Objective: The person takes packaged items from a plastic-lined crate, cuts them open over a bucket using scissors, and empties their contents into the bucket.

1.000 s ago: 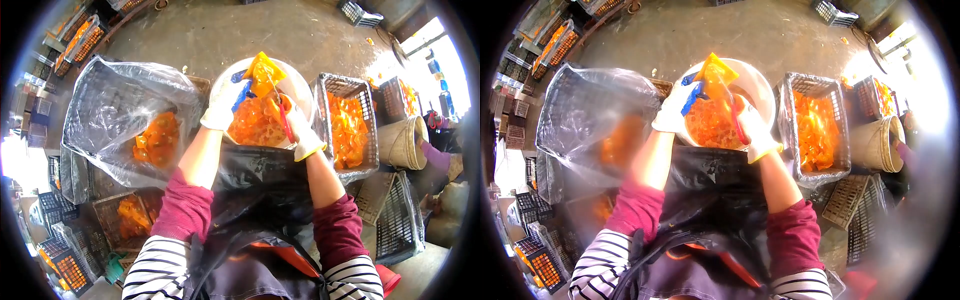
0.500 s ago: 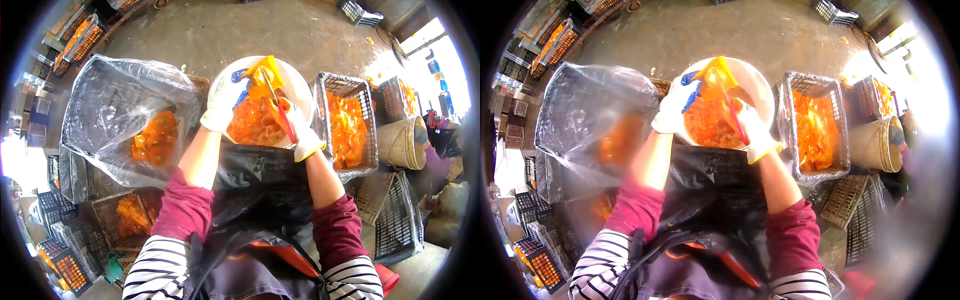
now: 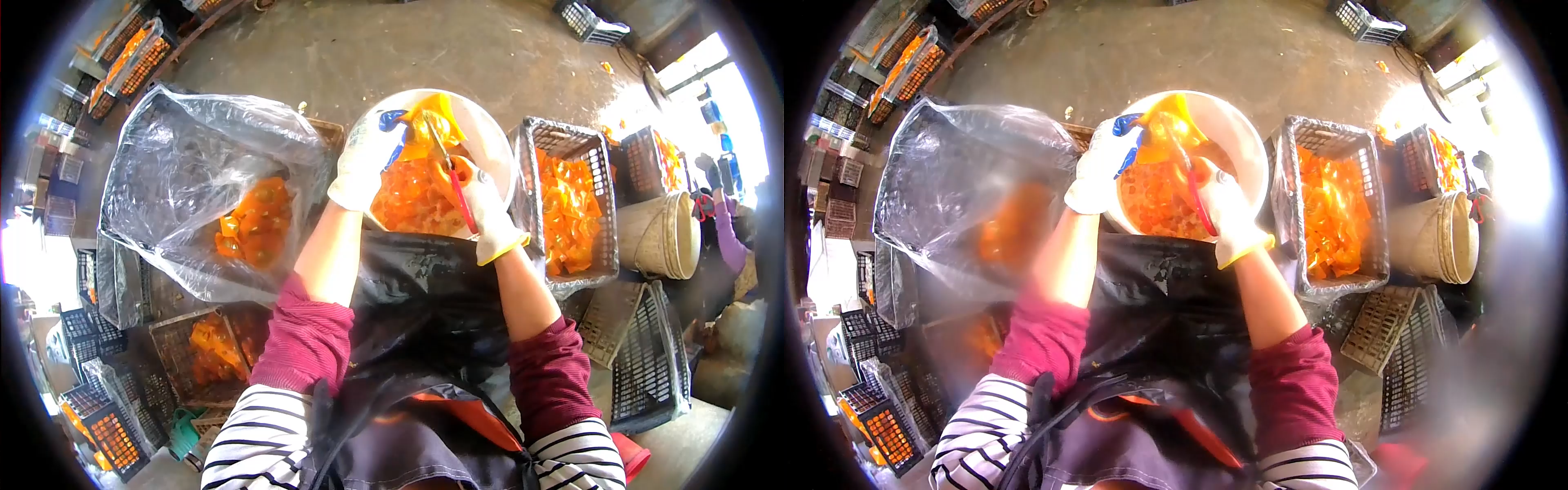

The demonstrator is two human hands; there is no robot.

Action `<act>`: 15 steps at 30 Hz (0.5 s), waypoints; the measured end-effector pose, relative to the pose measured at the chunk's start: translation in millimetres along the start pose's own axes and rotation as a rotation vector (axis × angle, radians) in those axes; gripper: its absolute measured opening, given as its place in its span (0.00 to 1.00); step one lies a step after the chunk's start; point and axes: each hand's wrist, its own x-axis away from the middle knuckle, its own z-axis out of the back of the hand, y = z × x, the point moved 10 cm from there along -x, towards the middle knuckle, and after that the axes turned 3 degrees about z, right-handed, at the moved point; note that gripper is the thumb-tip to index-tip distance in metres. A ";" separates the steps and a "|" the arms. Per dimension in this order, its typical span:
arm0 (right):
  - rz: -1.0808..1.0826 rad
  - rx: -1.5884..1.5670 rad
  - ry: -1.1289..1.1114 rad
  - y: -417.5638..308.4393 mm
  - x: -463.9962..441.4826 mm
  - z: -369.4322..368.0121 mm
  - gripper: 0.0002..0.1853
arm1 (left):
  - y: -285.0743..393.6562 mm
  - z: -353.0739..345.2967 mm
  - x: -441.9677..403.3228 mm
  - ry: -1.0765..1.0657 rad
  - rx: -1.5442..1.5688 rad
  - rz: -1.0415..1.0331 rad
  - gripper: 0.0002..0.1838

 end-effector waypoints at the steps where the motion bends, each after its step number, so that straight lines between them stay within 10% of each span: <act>1: 0.091 0.059 0.006 -3.3 -2.4 -1.5 0.18 | -16.6 -1.1 -7.8 -0.010 -0.091 -0.016 0.16; 6: -0.245 -0.199 -0.124 8.3 9.3 -6.7 0.20 | -7.5 12.8 -14.7 0.189 -0.464 -0.199 0.12; 9: -0.287 -0.265 -0.053 2.6 12.7 -7.6 0.21 | -11.8 18.7 -13.9 0.241 -0.008 -0.329 0.12; 13: -0.009 -0.029 -0.005 -28.6 6.2 5.6 0.21 | -58.0 -20.1 -34.3 -0.067 0.909 0.141 0.13; 15: -0.051 -0.290 0.002 -18.5 7.1 2.3 0.19 | -27.5 -29.9 -13.6 -0.105 0.861 0.104 0.16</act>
